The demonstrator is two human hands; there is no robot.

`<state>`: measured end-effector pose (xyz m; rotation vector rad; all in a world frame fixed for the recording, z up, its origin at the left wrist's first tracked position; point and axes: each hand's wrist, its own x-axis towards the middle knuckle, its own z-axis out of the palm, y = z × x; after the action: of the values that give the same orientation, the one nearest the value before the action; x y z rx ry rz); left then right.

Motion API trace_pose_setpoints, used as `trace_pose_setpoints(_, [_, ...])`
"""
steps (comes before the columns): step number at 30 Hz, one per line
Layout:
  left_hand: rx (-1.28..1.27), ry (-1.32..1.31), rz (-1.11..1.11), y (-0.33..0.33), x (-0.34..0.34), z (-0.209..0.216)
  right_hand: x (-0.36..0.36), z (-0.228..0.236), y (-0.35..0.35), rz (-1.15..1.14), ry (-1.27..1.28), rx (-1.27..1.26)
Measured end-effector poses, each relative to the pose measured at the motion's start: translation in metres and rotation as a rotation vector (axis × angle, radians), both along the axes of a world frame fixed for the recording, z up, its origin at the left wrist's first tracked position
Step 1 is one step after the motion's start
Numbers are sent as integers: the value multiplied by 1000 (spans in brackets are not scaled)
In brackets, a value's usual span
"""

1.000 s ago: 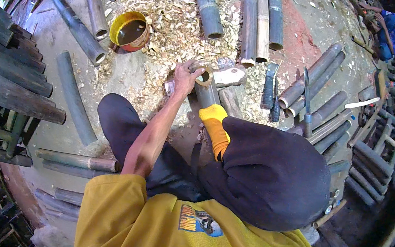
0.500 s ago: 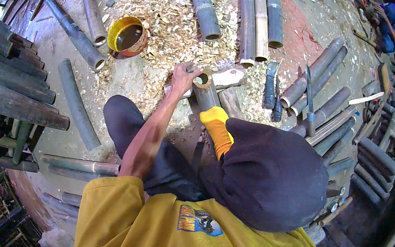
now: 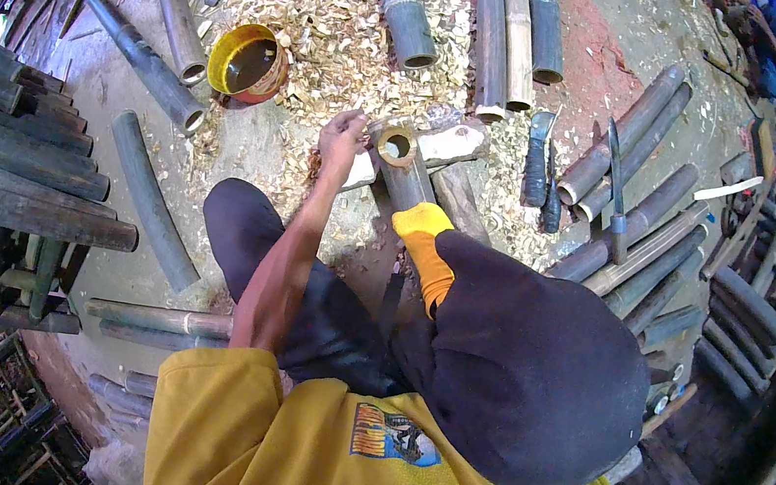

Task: The person uses a curved blade to shave and carve the inner surface of a bamboo pipe, occasionally wiping the blade with a cloth.

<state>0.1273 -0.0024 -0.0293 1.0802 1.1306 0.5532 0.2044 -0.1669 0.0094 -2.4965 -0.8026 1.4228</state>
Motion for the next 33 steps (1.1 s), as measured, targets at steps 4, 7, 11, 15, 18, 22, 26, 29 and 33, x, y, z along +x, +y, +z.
trace_pose_setpoints(4, [308, 96, -203, -6, 13, 3, 3, -1, -7, 12, -3, 1])
trace_pose_setpoints(7, [197, 105, -246, 0, 17, 6, 3, 0, -5, 24, -2, 10])
trace_pose_setpoints(11, [151, 163, -215, -5, 22, 9, 6, -3, -7, 30, -1, 8])
trace_pose_setpoints(15, [-86, -7, 146, -5, 11, 3, 5, 0, -5, 50, 10, 28])
trace_pose_setpoints(18, [-33, -85, 192, -11, 4, 1, 5, 0, -6, 61, 15, 35])
trace_pose_setpoints(22, [-70, -206, 228, -26, 0, 9, 8, -4, -14, 73, 13, 35])
trace_pose_setpoints(26, [-14, -126, 162, -33, -28, 10, 1, -3, -6, 108, 30, 107])
trace_pose_setpoints(29, [13, 43, 197, -53, -32, 24, 15, 4, -19, 88, 15, 200])
trace_pose_setpoints(33, [-16, 2, 180, -64, -54, 32, 53, 16, -63, 34, -113, 282])
